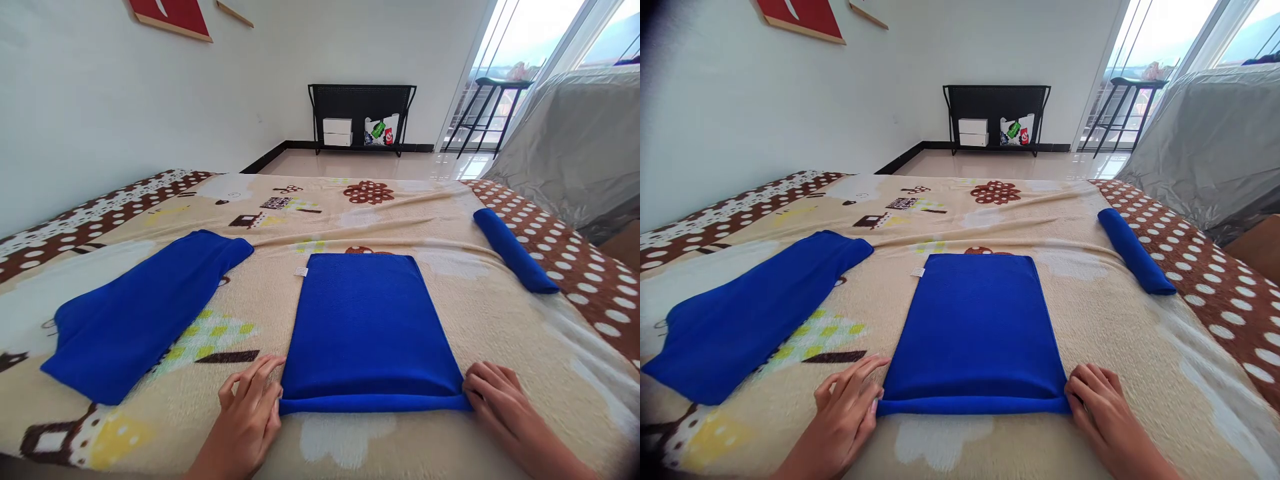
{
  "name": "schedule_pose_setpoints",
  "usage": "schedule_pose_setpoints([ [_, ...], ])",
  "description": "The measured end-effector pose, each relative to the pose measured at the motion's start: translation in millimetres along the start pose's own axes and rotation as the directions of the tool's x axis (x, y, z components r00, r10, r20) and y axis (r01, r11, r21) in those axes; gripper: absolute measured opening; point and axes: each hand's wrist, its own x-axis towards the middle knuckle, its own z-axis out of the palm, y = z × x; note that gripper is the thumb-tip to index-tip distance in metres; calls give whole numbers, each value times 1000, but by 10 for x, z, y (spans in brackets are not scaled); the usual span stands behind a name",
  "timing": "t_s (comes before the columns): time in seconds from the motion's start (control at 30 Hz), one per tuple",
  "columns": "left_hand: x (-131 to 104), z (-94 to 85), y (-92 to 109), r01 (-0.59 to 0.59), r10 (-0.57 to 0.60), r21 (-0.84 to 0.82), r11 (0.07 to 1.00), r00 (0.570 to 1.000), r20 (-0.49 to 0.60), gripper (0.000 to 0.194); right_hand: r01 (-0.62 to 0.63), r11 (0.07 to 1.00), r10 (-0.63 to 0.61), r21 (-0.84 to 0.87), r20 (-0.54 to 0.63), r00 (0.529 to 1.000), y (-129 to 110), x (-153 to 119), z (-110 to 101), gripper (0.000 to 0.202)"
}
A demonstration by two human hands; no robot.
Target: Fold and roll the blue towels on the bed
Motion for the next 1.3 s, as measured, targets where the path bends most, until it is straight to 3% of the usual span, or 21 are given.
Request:
schedule_pose_setpoints([
  [0.1, 108, 64, 143, 148, -137, 125, 981, 986, -94, 19, -121, 958, 71, -259, -194, 978, -104, 75, 118, 16],
  [0.2, 225, 160, 442, 277, -232, 159, 948, 940, -251, 21, -220, 892, 39, -394, -418, 908, -380, 177, 249, 18],
  [0.27, 307, 240, 715, 254, -212, 95, 963, 924, -318, 24, -143, 941, -23, -307, -481, 876, -651, 273, 344, 22],
  [0.37, 387, 338, 1036, 74, -103, -99, 992, 942, -320, 27, 58, 996, -83, -63, -524, 848, -953, 380, 446, 29],
  [0.47, 345, 352, 1035, -55, 0, -182, 982, 957, -290, 32, 143, 986, -164, -81, -476, 864, -915, 325, 427, 34],
  [0.6, 207, 273, 832, -35, -7, -158, 987, 966, -259, 34, 134, 973, -196, -186, -366, 910, -750, 174, 318, 44],
  [0.73, 312, 250, 984, -122, 96, -97, 988, 966, -242, 37, 187, 960, -252, -207, -361, 898, -993, 323, 328, 60],
  [0.83, 401, 277, 1026, -215, 209, -19, 976, 962, -174, 45, 253, 940, -311, -227, -272, 911, -1066, 423, 366, 63],
  [0.9, 344, 276, 871, -175, 179, 48, 983, 976, -120, 48, 184, 949, -248, -257, -246, 937, -931, 353, 368, 64],
  [1.03, 126, 235, 552, 45, -31, 127, 991, 994, -105, 54, 12, 952, -103, -305, -283, 954, -660, 135, 342, 67],
  [1.13, 202, 254, 755, 174, -152, 124, 977, 974, -168, 53, 22, 954, -120, -299, -316, 941, -848, 257, 353, 67],
  [1.23, 445, 334, 1116, 14, -6, 40, 999, 981, -193, 49, 186, 945, -253, -269, -245, 936, -1150, 532, 392, 61],
  [1.3, 540, 367, 1178, -105, 102, -10, 994, 984, -148, 48, 199, 948, -251, -249, -201, 947, -1180, 615, 415, 59],
])
